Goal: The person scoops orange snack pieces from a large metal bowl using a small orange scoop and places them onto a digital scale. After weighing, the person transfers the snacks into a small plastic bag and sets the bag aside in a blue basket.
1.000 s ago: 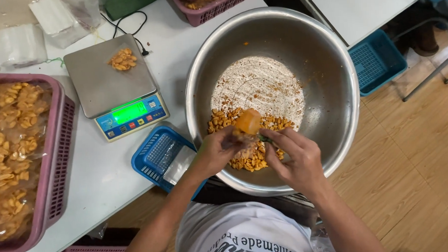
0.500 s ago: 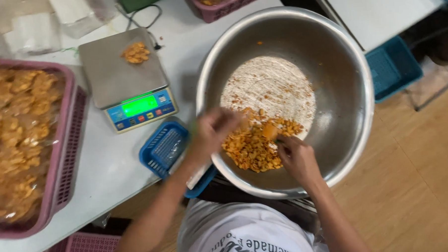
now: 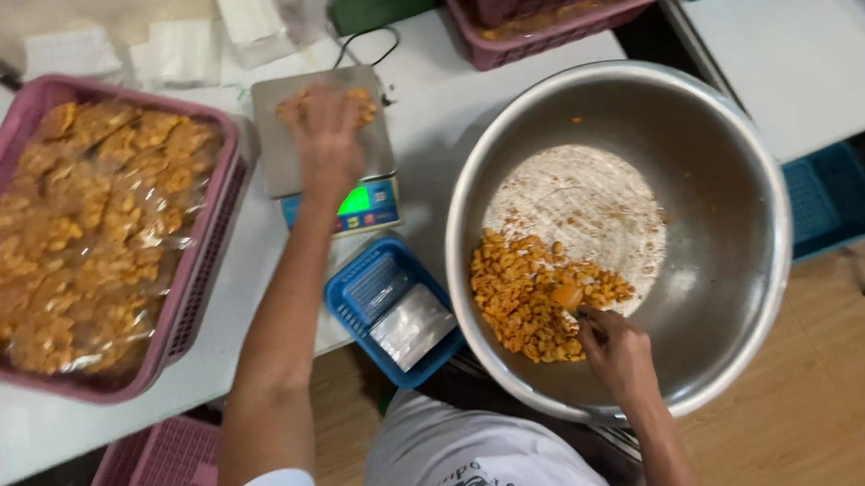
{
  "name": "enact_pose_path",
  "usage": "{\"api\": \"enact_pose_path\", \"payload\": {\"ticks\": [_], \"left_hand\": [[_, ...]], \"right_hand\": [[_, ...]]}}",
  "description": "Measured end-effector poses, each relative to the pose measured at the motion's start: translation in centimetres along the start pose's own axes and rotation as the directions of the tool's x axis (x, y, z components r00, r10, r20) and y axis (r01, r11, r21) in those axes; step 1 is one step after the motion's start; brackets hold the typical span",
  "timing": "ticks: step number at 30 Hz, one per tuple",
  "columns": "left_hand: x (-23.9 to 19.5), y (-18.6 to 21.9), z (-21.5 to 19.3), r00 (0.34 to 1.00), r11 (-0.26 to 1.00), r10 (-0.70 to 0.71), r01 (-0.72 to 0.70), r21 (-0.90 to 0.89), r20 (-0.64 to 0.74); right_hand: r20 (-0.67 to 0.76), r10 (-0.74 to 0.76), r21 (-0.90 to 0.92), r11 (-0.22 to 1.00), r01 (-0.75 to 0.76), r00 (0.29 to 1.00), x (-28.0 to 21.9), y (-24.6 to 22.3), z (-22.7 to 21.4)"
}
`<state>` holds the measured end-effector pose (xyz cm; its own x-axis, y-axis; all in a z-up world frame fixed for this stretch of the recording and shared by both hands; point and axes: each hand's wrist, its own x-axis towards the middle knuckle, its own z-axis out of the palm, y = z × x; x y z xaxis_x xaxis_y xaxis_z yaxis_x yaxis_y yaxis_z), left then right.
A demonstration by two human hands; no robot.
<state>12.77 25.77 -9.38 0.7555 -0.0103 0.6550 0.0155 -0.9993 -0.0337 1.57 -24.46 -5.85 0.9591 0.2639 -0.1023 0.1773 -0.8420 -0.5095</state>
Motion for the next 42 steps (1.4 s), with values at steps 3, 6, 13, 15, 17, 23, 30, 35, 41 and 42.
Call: {"api": "enact_pose_path", "payload": {"ticks": [3,6,13,15,17,23,30,35,41,42], "left_hand": [[1.4,1.5,-1.6,0.983,0.944,-0.156,0.121,-0.307,-0.092],[3.0,-1.9,-3.2,0.869,0.604,-0.490,0.390,-0.696,0.061],[0.0,-18.7,-13.3,0.629,0.585,-0.776,0.696,-0.417,-0.039],[-1.7,-21.9,-15.8,0.681,0.726,-0.687,0.659,-0.197,-0.255],[-6.0,-26.9,-13.3,0.624,0.624,-0.781,0.779,0.059,0.022],[-6.9,-11.7,-12.4,0.918,0.909,-0.396,0.390,-0.147,-0.014],[-14.0,12.0,-14.6,0.515,0.843,-0.148,0.513,-0.165,0.844],[-15.9,11.4,-11.6,0.546,0.833,-0.186,0.529,-0.163,0.817],[-10.1,10.9,-17.4,0.441,0.688,-0.262,0.709,-0.155,0.858],[-8.7,10.7,-18.8,0.459,0.554,-0.315,0.800,-0.232,0.831]], "right_hand": [[-0.013,-0.017,0.011,1.000,0.017,1.000,0.2,-1.2,-0.5],[-0.040,-0.009,0.021,1.000,0.010,0.999,0.1,-1.5,-0.7],[0.013,0.059,-0.040,0.997,-0.059,0.998,0.7,1.9,-1.1],[-0.012,0.133,-0.013,0.991,-0.133,0.991,0.4,1.5,-1.5],[-0.057,0.071,-0.079,0.994,-0.076,0.996,0.6,2.8,-0.2],[-0.013,0.141,-0.007,0.990,-0.141,0.990,2.7,0.7,-0.5],[-0.340,-0.074,-0.116,0.993,0.036,0.937,4.9,3.8,0.6],[-0.166,0.016,0.025,1.000,-0.012,0.986,-0.1,-2.2,2.6],[0.117,0.113,0.328,0.934,-0.146,0.987,-2.3,-2.8,4.2],[0.196,0.164,0.418,0.878,-0.233,0.967,-2.1,-2.6,4.2]]}}
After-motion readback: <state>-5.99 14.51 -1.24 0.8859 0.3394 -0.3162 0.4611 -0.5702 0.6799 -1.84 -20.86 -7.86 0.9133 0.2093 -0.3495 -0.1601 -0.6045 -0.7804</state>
